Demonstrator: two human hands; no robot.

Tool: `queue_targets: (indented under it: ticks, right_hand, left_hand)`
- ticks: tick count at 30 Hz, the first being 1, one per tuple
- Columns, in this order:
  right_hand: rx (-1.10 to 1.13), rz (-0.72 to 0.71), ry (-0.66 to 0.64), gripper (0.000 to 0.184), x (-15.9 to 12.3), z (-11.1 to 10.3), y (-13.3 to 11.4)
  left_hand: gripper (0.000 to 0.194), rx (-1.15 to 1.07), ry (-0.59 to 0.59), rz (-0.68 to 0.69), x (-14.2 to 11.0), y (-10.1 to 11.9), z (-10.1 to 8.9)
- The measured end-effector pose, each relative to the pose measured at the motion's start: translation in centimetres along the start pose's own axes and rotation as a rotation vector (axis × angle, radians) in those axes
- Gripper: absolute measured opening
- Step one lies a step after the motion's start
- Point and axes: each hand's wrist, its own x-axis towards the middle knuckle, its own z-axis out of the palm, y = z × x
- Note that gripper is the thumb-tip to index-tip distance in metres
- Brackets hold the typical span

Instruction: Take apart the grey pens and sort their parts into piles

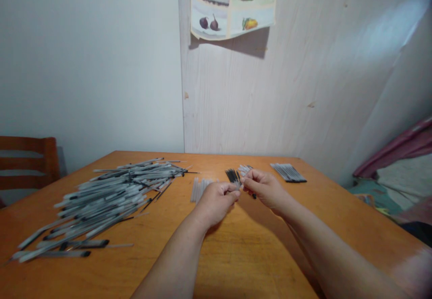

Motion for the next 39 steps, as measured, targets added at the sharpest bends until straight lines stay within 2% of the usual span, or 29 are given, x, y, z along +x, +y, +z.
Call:
queue_targets:
  ticks: [9,17,22,26,39]
  right_hand:
    - [-0.026,-0.007,0.044,0.033,0.0,0.5,0.5]
    - [0.274,0.097,-0.041,0.034,-0.2,0.3,-0.3]
    - [0.351,0.133,-0.065,0.032,-0.1,0.2,0.1]
    - [0.356,0.137,-0.073,0.035,0.0,0.1,0.3]
    - [0.305,0.074,-0.039,0.039,-0.1,0.9,0.0]
  left_hand:
    - [0.018,0.026,0.064,-0.019,-0.1,0.6,0.2]
    - [0.025,-0.145,0.022,-0.078,-0.4,1.0,0.5]
    - [0.03,-0.19,-0.012,-0.087,-0.3,0.7,0.3]
    - [0.032,-0.182,-0.02,-0.084,-0.3,1.0,0.2]
    - [0.026,-0.121,0.066,-0.057,-0.4,1.3,0.7]
